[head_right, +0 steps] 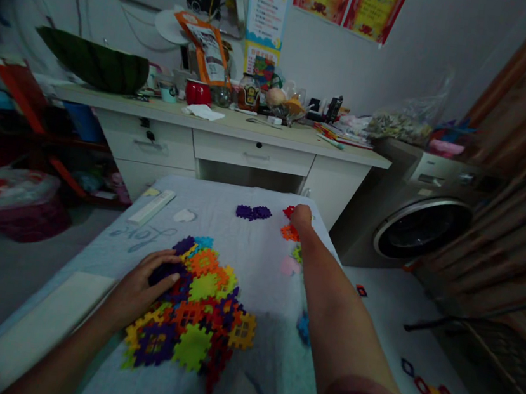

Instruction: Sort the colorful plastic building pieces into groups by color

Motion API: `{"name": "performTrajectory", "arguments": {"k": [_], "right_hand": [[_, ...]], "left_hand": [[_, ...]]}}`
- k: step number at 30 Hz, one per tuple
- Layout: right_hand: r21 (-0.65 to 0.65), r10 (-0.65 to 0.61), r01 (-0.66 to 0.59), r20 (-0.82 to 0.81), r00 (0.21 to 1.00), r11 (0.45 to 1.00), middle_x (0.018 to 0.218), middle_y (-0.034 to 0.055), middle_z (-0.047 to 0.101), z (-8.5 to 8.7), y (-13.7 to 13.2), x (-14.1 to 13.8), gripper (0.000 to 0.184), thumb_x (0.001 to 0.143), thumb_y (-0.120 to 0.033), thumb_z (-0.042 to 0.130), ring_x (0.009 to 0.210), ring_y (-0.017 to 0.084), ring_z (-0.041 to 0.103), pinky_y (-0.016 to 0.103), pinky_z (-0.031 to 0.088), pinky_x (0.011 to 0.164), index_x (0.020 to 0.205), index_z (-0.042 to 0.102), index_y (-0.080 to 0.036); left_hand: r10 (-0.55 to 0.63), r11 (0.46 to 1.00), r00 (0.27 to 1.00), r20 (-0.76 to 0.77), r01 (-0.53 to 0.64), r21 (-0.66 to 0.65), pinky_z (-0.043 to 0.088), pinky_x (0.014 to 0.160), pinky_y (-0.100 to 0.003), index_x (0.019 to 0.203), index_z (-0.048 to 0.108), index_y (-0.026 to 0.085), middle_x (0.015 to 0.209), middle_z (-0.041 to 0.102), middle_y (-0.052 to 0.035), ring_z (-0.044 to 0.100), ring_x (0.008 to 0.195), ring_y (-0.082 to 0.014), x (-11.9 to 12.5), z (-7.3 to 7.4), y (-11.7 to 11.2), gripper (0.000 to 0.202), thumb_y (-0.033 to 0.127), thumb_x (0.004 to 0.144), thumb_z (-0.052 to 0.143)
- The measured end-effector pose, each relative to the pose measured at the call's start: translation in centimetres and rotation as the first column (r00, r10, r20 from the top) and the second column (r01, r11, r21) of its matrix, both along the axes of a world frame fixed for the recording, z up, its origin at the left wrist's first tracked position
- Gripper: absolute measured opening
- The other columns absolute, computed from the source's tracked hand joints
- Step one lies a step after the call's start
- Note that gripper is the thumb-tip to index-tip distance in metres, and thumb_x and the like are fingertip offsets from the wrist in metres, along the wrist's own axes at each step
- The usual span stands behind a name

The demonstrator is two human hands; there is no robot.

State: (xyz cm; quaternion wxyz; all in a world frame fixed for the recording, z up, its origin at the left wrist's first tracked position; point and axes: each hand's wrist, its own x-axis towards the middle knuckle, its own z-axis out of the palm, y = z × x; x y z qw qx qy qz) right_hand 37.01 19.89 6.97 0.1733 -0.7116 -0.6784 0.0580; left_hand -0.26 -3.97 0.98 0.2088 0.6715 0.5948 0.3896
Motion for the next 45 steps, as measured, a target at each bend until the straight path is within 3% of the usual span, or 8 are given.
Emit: {"name": "performTrajectory", "arguments": {"k": [11,16,19,26,30,39,42,45], "right_hand": [[0.101,-0.051,0.061,-0.093,0.994,0.993,0.11,0.0139,0.07,1.8,-3.4,-1.1,0.027,0.081,-0.01,0.056,0.1,0.02,0.063,0.027,0.045,0.085,0.104,0.07,-0.012],[0.097,0.248,-0.23,-0.272,0.93,0.968,0.102,0.0078,0.072,1.9,-7.7,-5.0,0.02,0.081,-0.013,0.056,0.093,0.016,0.064,0.027,0.047,0.084,0.097,0.069,-0.015],[-0.007,0.465,-0.498,-0.347,0.815,0.867,0.095,0.0046,0.071,1.4,-10.7,-8.0,0.016,0.08,-0.016,0.061,0.085,0.015,0.064,0.026,0.048,0.078,0.095,0.069,-0.016],[-0.108,0.552,-0.686,-0.51,0.66,0.72,0.092,0.0033,0.068,-0.5,-14.8,-13.3,0.028,0.08,-0.017,0.065,0.077,0.013,0.06,0.025,0.047,0.071,0.108,0.064,-0.015],[-0.108,0.546,-0.68,-0.511,0.664,0.725,0.088,-0.0005,0.063,-1.5,-15.3,-14.4,0.045,0.074,-0.016,0.071,0.073,0.011,0.056,0.024,0.044,0.067,0.118,0.06,-0.018],[-0.05,0.426,-0.637,-0.702,0.57,0.769,0.07,-0.0063,0.055,-2.3,-14.6,-13.7,0.029,0.074,-0.015,0.065,0.059,0.009,0.05,0.02,0.037,0.054,0.102,0.061,-0.02],[0.001,0.362,-0.569,-0.771,0.523,0.823,0.067,-0.0067,0.054,-1.6,-13.9,-12.5,0.027,0.073,-0.02,0.063,0.057,0.009,0.051,0.02,0.038,0.054,0.1,0.06,-0.02],[0.088,0.303,-0.378,-0.773,0.557,0.922,0.066,-0.0067,0.053,-0.7,-13.1,-10.2,0.031,0.072,-0.025,0.061,0.057,0.009,0.05,0.02,0.037,0.053,0.102,0.06,-0.019]], "left_hand": [[0.0,1.0,1.0,-0.001,0.0,0.019,0.042,0.108,-0.049,0.107,0.066,0.025,0.129,0.057,-0.0081,0.055,0.123,-0.028,0.2,0.4,0.0,0.034,0.047,0.083,0.059],[-0.003,1.0,1.0,0.017,0.003,0.015,0.039,0.11,-0.049,0.108,0.065,0.023,0.13,0.055,-0.0091,0.052,0.125,-0.0281,0.4,0.7,-0.2,0.035,0.047,0.082,0.06],[-0.014,1.0,1.0,0.018,0.014,0.025,0.038,0.112,-0.048,0.112,0.064,0.024,0.132,0.053,-0.0087,0.05,0.127,-0.0276,0.5,0.7,-0.4,0.037,0.047,0.083,0.06],[-0.038,0.998,0.999,0.038,0.036,0.048,0.037,0.112,-0.047,0.115,0.061,0.023,0.131,0.054,-0.0088,0.05,0.127,-0.0267,0.5,1.0,-0.5,0.037,0.044,0.084,0.058],[-0.092,0.995,0.995,0.033,0.091,0.045,0.035,0.113,-0.046,0.118,0.06,0.023,0.135,0.052,-0.009,0.047,0.131,-0.0268,0.4,1.1,-0.6,0.038,0.037,0.083,0.057],[-0.114,0.993,0.993,0.02,0.113,0.038,0.038,0.112,-0.046,0.116,0.061,0.022,0.136,0.053,-0.0091,0.048,0.131,-0.0277,0.4,1.3,-0.5,0.039,0.031,0.078,0.056],[-0.117,0.993,0.993,0.019,0.117,0.034,0.037,0.112,-0.046,0.114,0.062,0.022,0.136,0.053,-0.0092,0.048,0.13,-0.0273,0.3,1.1,-0.5,0.037,0.035,0.081,0.056],[-0.118,0.993,0.993,0.017,0.118,0.029,0.036,0.113,-0.047,0.115,0.062,0.022,0.137,0.052,-0.0092,0.048,0.131,-0.0268,0.2,0.8,-0.5,0.036,0.037,0.083,0.055]]}}
